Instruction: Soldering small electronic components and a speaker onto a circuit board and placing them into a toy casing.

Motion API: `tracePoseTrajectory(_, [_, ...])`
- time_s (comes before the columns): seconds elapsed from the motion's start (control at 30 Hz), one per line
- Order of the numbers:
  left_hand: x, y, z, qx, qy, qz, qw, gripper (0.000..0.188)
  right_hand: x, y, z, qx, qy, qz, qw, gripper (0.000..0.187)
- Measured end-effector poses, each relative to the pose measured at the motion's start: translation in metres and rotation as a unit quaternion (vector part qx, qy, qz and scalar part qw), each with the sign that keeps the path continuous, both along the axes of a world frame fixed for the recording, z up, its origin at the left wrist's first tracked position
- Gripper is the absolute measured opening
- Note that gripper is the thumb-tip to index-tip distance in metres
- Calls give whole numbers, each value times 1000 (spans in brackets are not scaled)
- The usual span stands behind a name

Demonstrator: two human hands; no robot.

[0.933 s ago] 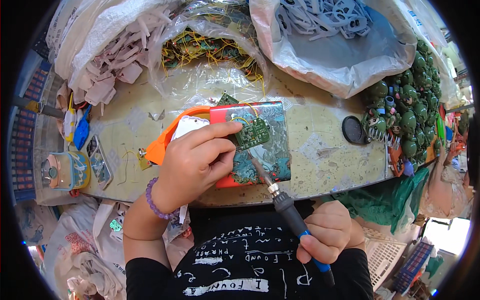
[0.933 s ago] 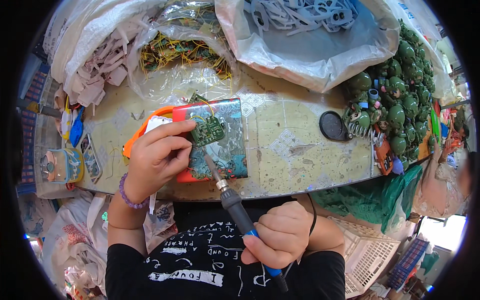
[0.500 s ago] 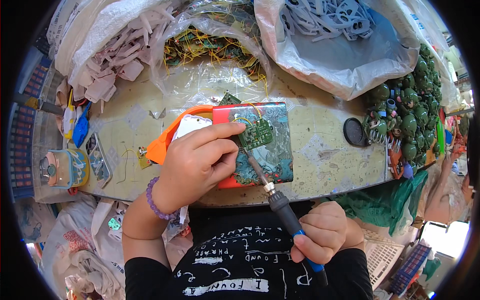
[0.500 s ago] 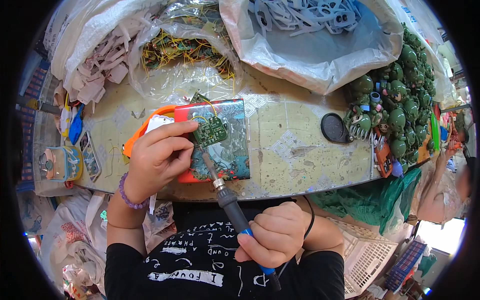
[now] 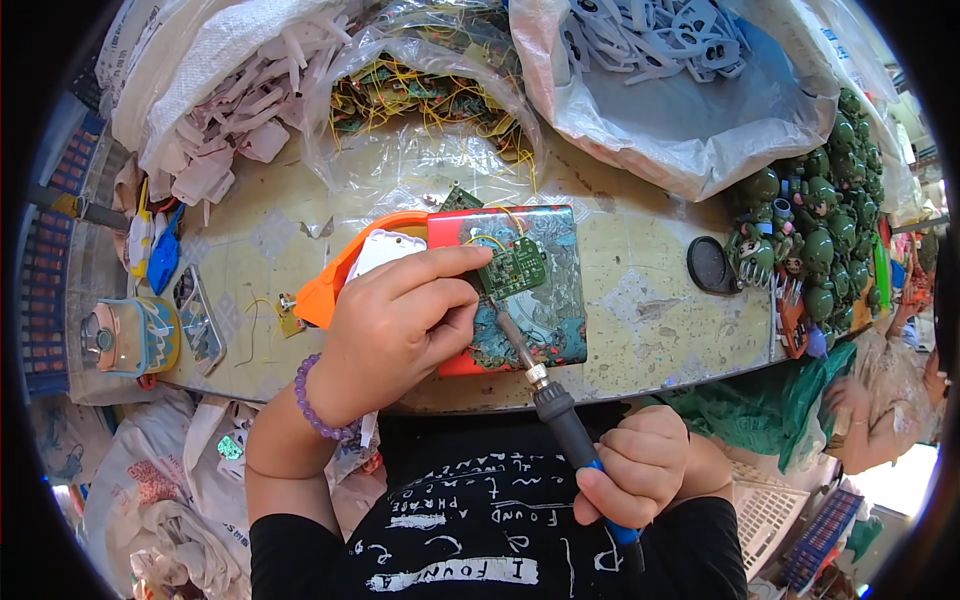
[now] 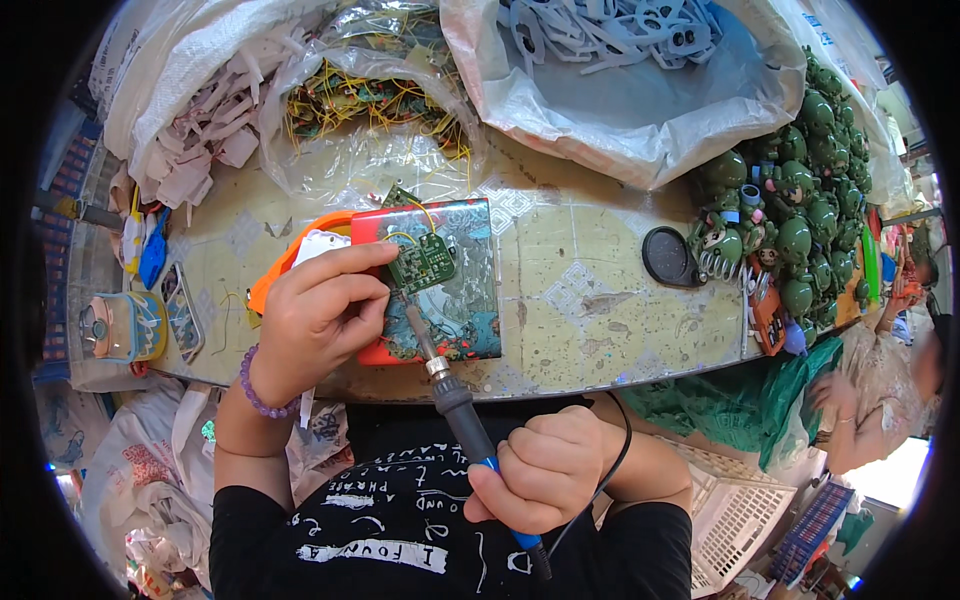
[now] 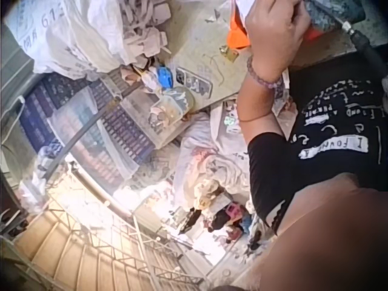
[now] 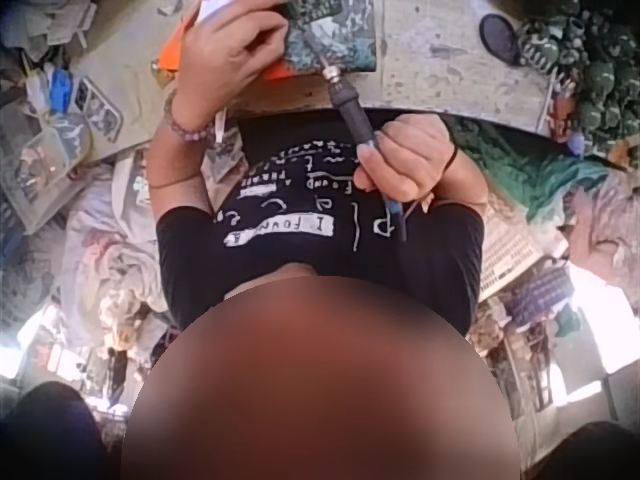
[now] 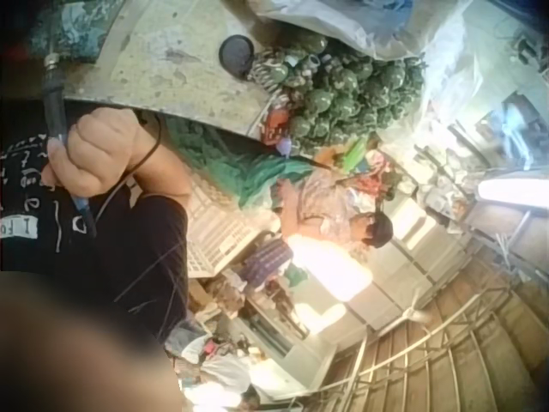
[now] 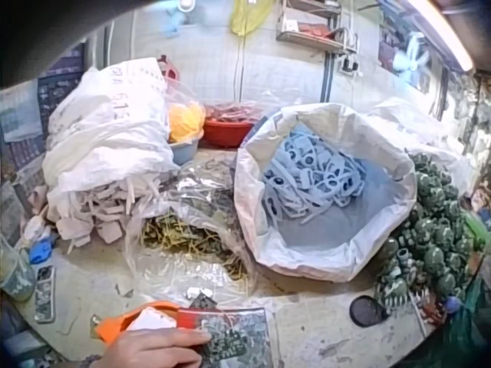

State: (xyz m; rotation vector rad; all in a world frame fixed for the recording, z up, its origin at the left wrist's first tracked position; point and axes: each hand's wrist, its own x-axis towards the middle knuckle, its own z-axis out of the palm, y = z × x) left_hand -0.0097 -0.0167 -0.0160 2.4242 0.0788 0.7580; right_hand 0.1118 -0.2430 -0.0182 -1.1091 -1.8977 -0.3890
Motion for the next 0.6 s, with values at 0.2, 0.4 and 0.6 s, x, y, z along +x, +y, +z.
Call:
tracePoseTrajectory(0.2, [1, 2, -1, 8, -12, -5, 1000, 11, 3, -3, -1, 32, -14, -10, 999, 32])
tracePoseTrajectory(0.4, [0, 1, 1, 6, 0, 1, 1000, 12, 5, -8, -2, 38, -16, -23, 999, 32])
tracePoseTrajectory(0.6, [-1, 2, 3, 12, 1, -1, 1000, 12, 4, -9, -1, 34, -8, -24, 999, 32])
